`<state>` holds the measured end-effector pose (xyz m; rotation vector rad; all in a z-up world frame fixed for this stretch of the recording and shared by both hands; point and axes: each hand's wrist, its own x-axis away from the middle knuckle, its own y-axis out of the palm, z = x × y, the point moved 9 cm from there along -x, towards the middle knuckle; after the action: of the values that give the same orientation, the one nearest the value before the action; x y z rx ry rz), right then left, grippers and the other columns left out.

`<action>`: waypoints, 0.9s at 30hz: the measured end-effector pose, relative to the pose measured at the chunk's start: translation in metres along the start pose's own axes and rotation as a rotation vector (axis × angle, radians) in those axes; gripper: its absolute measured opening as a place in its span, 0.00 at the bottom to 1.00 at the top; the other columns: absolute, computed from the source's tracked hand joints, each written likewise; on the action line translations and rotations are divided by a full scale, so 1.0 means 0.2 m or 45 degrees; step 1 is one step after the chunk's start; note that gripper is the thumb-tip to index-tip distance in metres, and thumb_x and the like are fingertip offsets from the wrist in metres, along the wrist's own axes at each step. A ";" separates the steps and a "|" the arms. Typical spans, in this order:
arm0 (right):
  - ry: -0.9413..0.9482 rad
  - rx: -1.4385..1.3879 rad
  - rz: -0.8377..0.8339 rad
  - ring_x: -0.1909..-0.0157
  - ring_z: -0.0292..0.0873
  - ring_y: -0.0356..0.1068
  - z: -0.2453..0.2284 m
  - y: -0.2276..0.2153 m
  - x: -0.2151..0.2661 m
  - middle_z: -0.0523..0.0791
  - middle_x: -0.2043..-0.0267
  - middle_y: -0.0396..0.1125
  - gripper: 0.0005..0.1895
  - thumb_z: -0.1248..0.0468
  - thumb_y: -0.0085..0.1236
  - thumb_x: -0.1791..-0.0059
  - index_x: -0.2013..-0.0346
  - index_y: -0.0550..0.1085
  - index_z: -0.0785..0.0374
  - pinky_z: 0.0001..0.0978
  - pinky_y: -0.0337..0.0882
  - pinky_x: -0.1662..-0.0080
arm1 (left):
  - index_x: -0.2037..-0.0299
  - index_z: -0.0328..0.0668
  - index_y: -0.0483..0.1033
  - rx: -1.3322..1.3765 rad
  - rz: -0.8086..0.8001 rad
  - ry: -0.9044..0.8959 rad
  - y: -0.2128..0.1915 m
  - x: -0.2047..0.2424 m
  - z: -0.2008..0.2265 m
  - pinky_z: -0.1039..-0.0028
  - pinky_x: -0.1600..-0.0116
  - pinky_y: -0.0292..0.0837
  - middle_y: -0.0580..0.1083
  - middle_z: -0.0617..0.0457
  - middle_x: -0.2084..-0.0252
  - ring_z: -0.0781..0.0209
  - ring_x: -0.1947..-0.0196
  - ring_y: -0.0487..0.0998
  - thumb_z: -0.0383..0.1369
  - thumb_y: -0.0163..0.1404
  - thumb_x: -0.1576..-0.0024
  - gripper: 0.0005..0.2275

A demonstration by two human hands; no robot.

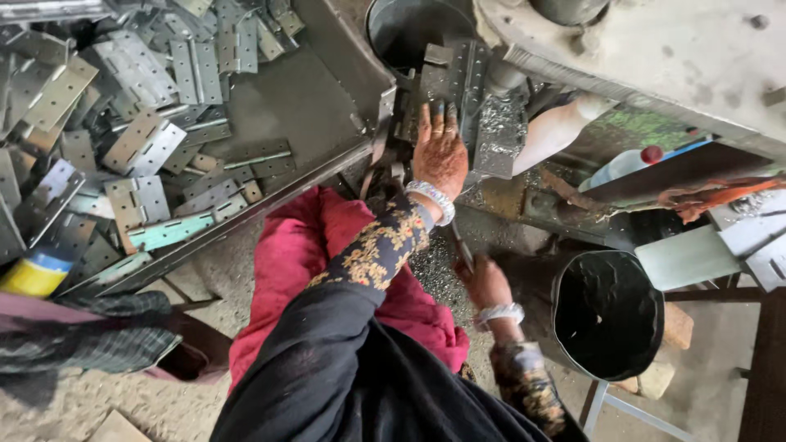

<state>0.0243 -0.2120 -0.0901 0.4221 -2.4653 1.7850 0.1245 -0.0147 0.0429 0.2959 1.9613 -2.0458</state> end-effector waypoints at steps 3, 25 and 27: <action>0.026 0.100 0.033 0.56 0.65 0.74 0.07 0.02 0.04 0.57 0.61 0.75 0.26 0.42 0.51 0.47 0.51 0.71 0.61 0.59 0.72 0.56 | 0.41 0.36 0.76 0.034 -0.025 0.026 0.04 0.06 0.00 0.45 0.24 0.28 0.62 0.46 0.28 0.44 0.25 0.52 0.34 0.39 0.39 0.20; -0.253 0.130 0.120 0.68 0.63 0.75 -0.05 0.09 0.03 0.58 0.62 0.73 0.25 0.45 0.47 0.46 0.46 0.71 0.60 0.54 0.75 0.67 | 0.43 0.43 0.80 -0.083 0.041 -0.016 -0.04 -0.04 -0.03 0.43 0.23 0.19 0.60 0.51 0.27 0.48 0.23 0.47 0.34 0.39 0.39 0.19; -0.148 -0.089 0.285 0.65 0.66 0.74 -0.03 0.02 0.06 0.60 0.65 0.74 0.26 0.44 0.56 0.53 0.53 0.74 0.62 0.58 0.72 0.66 | 0.45 0.43 0.81 -0.043 0.145 -0.030 -0.07 -0.02 -0.05 0.44 0.24 0.19 0.59 0.50 0.27 0.48 0.23 0.48 0.34 0.40 0.40 0.18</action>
<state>0.0113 -0.2073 -0.0900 0.2610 -2.7431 1.7912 0.1236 -0.0037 0.0569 0.3656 1.9175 -1.9349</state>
